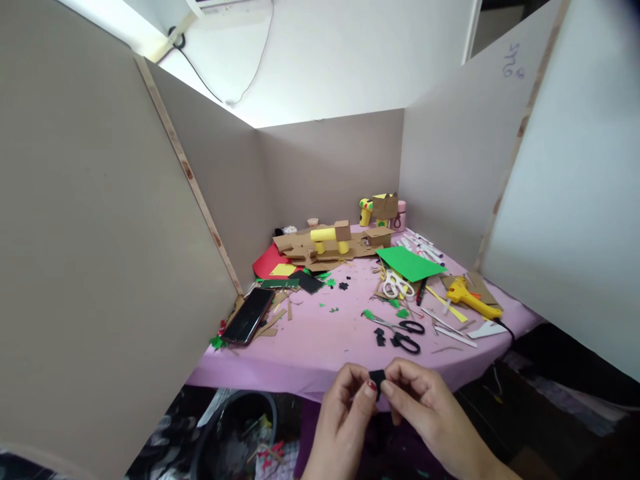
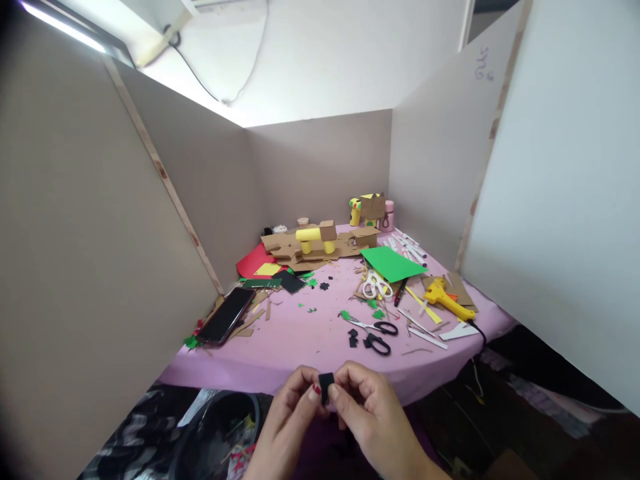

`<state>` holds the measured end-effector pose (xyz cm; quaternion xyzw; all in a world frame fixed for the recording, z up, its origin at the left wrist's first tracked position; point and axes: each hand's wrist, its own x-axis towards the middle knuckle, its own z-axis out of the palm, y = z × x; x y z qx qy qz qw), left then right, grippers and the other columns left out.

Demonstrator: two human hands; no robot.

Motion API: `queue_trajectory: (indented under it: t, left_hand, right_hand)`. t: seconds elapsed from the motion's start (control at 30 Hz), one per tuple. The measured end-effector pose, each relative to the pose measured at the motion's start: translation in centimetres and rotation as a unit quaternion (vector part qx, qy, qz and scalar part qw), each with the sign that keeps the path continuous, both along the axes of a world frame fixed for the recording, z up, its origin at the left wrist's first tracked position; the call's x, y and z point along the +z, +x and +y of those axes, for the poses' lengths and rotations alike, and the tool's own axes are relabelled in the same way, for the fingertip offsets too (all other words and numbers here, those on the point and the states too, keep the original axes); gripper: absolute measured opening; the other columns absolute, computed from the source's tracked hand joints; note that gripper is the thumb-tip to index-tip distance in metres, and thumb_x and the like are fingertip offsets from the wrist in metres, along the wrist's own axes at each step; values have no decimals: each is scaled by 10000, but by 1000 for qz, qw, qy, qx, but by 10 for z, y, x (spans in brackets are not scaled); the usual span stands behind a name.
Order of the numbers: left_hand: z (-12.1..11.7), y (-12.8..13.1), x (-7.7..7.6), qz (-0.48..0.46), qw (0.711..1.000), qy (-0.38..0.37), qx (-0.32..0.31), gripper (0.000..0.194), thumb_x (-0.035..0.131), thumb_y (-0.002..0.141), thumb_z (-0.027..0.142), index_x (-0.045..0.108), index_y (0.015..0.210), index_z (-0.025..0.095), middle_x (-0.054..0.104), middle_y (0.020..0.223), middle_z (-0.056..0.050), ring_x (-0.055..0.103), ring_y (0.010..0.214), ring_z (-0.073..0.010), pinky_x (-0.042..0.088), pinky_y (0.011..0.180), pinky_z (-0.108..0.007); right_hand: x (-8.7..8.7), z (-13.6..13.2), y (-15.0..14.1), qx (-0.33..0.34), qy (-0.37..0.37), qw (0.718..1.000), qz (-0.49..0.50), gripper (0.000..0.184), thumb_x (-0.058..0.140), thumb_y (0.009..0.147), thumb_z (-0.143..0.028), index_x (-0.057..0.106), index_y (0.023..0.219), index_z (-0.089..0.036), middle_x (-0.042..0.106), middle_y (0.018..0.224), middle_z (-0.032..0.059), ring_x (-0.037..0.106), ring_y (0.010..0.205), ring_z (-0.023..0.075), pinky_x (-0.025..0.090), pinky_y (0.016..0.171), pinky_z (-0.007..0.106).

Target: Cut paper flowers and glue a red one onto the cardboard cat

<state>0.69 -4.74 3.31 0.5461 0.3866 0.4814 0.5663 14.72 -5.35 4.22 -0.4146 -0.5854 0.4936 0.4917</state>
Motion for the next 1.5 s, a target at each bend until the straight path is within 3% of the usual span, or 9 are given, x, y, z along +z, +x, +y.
queue_trajectory:
  t: [0.23,0.37,0.47,0.7,0.87,1.0,1.17,1.37,1.5]
  left_hand:
    - [7,7,-5,-104,990,-51,75,294,727,684,393,549,645,162,516,596,36,456,593,-104,385,601,-216]
    - [10,13,-20,-194,972,-128,13,316,751,644,414,545,645,175,527,518,41,471,473,-103,386,506,-235]
    - [12,13,-25,-209,967,-146,14,323,767,628,403,549,625,164,522,497,41,465,455,-89,381,499,-224]
    - [7,0,-5,-81,993,-81,10,282,742,654,382,587,692,149,572,614,10,493,568,-108,392,565,-224]
    - [-1,0,5,19,998,-15,52,220,651,733,325,534,661,153,548,623,12,462,598,-116,373,580,-229]
    - [0,3,6,41,998,4,46,204,590,771,324,505,681,162,504,638,23,430,610,-118,359,585,-231]
    - [6,3,6,155,986,59,7,231,522,823,303,474,639,172,421,604,40,371,597,-118,314,572,-235]
    - [6,8,-7,113,992,56,18,236,475,854,341,437,680,187,384,614,46,356,597,-124,321,569,-237]
    - [6,7,-11,140,988,68,-19,259,407,900,348,454,703,188,418,646,32,394,632,-132,337,599,-235]
  right_hand:
    - [-8,1,-2,8,9,1000,-6,261,515,862,-407,512,729,-183,478,600,-39,471,546,126,389,543,242]
    - [-11,0,-4,13,17,1000,-6,271,507,871,-384,495,686,-186,473,591,-39,481,540,126,395,539,238]
    - [-12,-1,-3,30,22,999,3,275,460,896,-373,474,689,-193,474,607,-37,474,544,124,395,543,240]
    - [-14,-6,-2,19,60,992,-106,273,440,899,-351,463,675,-196,464,553,-42,459,522,131,356,518,242]
    - [-19,-10,-4,6,56,993,-100,258,443,894,-370,494,717,-189,466,567,-43,464,524,133,366,516,238]
    - [-23,-11,-3,-18,85,988,-126,252,432,896,-348,502,712,-191,469,584,-36,463,538,138,359,516,239]
    - [-28,-12,3,-51,93,983,-148,254,402,910,-355,465,718,-202,464,583,-40,473,536,139,361,525,239]
    - [-32,-12,7,-46,81,988,-122,266,403,921,-363,509,748,-190,495,602,-33,506,558,141,384,552,235]
    - [-35,-10,10,-43,58,990,-124,276,408,918,-362,479,710,-196,482,560,-43,490,534,138,376,546,239]
